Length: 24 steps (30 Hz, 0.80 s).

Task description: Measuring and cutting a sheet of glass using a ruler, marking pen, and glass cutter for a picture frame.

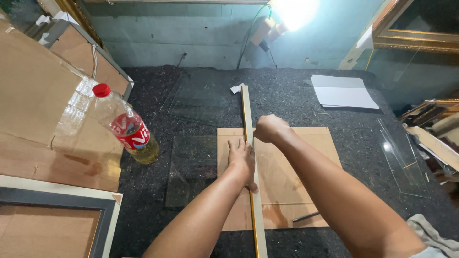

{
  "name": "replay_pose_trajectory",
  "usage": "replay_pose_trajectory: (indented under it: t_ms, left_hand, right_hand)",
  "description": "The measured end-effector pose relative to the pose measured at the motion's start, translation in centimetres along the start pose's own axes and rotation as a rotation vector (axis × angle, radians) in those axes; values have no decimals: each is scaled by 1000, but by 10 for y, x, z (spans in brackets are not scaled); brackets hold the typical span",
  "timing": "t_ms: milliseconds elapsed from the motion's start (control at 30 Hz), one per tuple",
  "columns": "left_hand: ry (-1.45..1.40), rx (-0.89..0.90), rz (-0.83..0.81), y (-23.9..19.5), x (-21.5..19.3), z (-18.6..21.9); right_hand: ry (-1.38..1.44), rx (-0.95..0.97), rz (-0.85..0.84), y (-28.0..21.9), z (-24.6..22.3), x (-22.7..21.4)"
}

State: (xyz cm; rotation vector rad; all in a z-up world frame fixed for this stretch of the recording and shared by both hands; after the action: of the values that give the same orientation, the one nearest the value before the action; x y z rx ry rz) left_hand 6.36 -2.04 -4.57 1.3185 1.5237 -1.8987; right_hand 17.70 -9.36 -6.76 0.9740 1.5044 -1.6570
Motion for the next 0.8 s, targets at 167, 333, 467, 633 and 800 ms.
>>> replay_pose_trajectory:
  t_ms: [167,333,467,633,800]
  left_hand:
    - [-17,-1,7,7,3,0]
    - [-23,4,-3,14,9,-1]
    - [-27,-4,-8,19,12,0]
    - [-26,-11,-16,15,12,0]
    - [-18,-16,-27,15,11,1]
  right_hand:
    - [5,-15,13,-2,2,-1]
    - [12,-20,8,-2,2,-1]
    - [17,-21,5,-5,1,-3]
    - [15,-30,6,-5,-1,-6]
    - [19,-19,9,3,2,-2]
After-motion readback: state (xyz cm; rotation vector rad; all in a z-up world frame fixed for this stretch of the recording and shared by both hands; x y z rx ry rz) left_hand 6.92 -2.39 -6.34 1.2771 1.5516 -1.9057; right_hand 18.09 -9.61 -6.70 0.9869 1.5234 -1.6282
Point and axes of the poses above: each hand's wrist, its own y-axis towards the middle knuckle, its own x-axis out of the palm, z = x × y, the point moved 6 cm from there along y, towards the middle knuckle, and after that the axes turned 8 degrees about -y, right-handed, at the moved point
